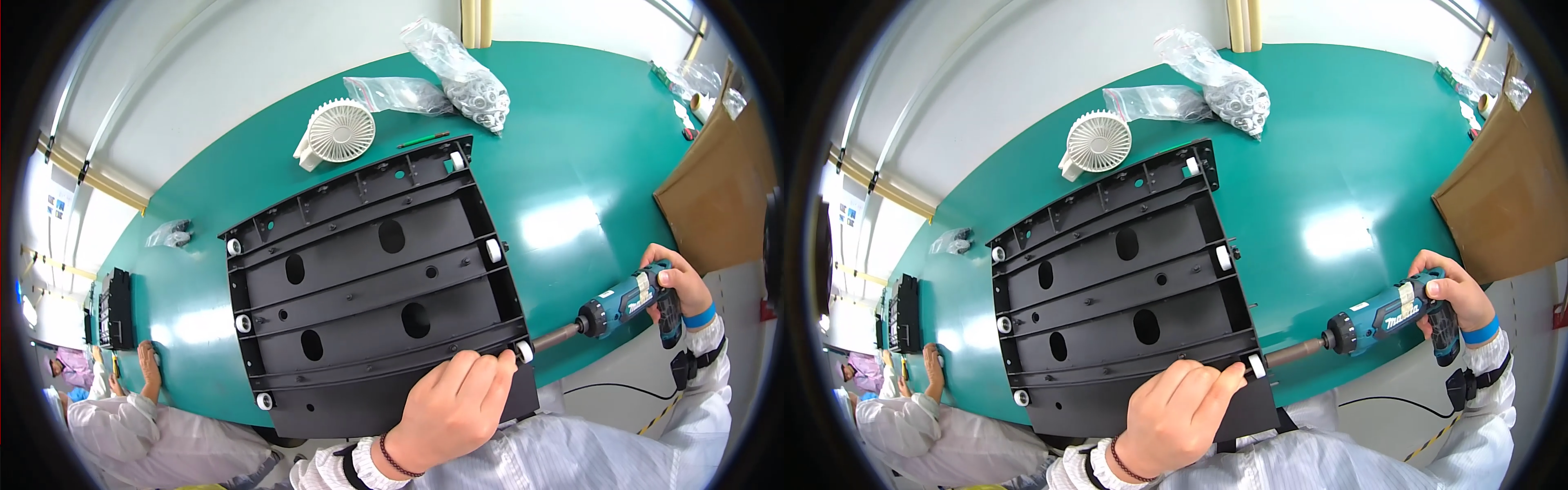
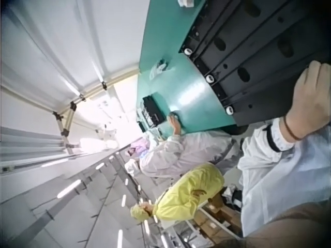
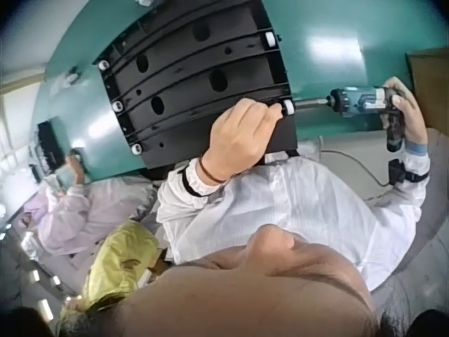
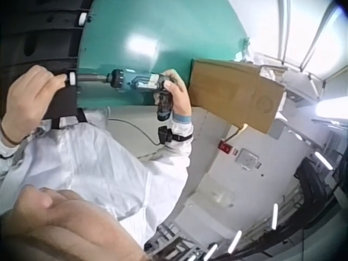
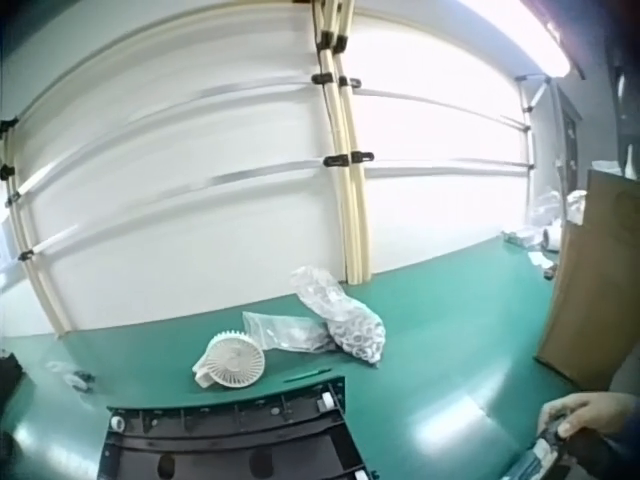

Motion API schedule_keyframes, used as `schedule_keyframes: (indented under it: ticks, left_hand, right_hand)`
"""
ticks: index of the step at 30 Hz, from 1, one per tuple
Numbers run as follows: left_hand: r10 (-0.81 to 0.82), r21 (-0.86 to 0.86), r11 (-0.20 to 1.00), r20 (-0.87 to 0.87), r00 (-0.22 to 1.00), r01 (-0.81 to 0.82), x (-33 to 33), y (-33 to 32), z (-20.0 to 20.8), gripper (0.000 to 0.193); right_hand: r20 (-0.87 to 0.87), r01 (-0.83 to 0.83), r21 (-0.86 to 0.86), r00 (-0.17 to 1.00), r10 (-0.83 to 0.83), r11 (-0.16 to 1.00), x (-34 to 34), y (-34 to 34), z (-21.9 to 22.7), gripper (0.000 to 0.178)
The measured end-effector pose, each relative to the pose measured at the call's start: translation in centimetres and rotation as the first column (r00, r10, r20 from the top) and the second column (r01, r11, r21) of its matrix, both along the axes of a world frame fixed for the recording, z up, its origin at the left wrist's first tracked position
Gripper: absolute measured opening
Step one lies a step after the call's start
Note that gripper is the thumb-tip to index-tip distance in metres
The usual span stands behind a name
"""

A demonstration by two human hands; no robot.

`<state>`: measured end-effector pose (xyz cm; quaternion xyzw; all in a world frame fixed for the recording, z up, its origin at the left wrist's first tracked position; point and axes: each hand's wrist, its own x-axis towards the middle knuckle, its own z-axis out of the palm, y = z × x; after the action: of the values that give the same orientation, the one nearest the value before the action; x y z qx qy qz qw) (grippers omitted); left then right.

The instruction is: The worker is assembling parts onto a black plastic chassis using an electric screwdriver.

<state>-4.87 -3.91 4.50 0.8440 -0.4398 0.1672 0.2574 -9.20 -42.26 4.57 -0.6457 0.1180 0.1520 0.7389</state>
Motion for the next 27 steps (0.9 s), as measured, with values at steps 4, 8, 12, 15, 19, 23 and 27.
schedule_keyframes:
  ticks: [4,8,12,15,19,23,27]
  left_hand:
    - [0.090,0.056,0.994,0.057,0.994,-0.094,-1.2,0.2,0.0,0.025]
    - [0.061,0.042,0.997,0.034,0.998,-0.062,-1.2,0.0,-0.1,0.029]
    - [0.052,0.011,0.999,-0.065,0.997,-0.051,-1.1,0.1,-0.1,0.032]
    - [0.034,0.016,0.999,-0.085,0.996,-0.033,-1.4,0.2,0.2,0.031]
    - [0.061,0.035,0.998,-0.122,0.991,-0.057,-1.4,0.0,0.9,0.028]
    - [0.122,0.086,0.989,-0.002,0.992,-0.122,-1.6,-0.6,1.1,0.027]
    - [0.062,0.059,0.996,-0.028,0.998,-0.061,-1.9,-1.5,1.7,0.029]
  right_hand:
    - [-0.049,0.000,0.028,0.999,0.002,1.000,-0.2,-0.2,-0.3,0.036]
    - [-0.051,-0.045,0.013,0.998,0.046,0.999,0.2,-0.8,-0.2,0.036]
    - [-0.017,-0.119,0.014,0.993,0.119,0.993,0.9,-0.8,0.9,0.039]
    - [-0.029,-0.138,-0.029,0.990,0.137,0.990,1.4,-0.8,1.6,0.040]
    - [-0.054,-0.155,-0.057,0.987,0.152,0.986,1.7,-0.9,1.9,0.037]
    - [-0.073,-0.201,-0.026,0.977,0.198,0.979,2.2,-1.2,1.7,0.033]
    - [-0.087,-0.232,-0.022,0.970,0.229,0.972,2.2,-1.8,1.1,0.032]
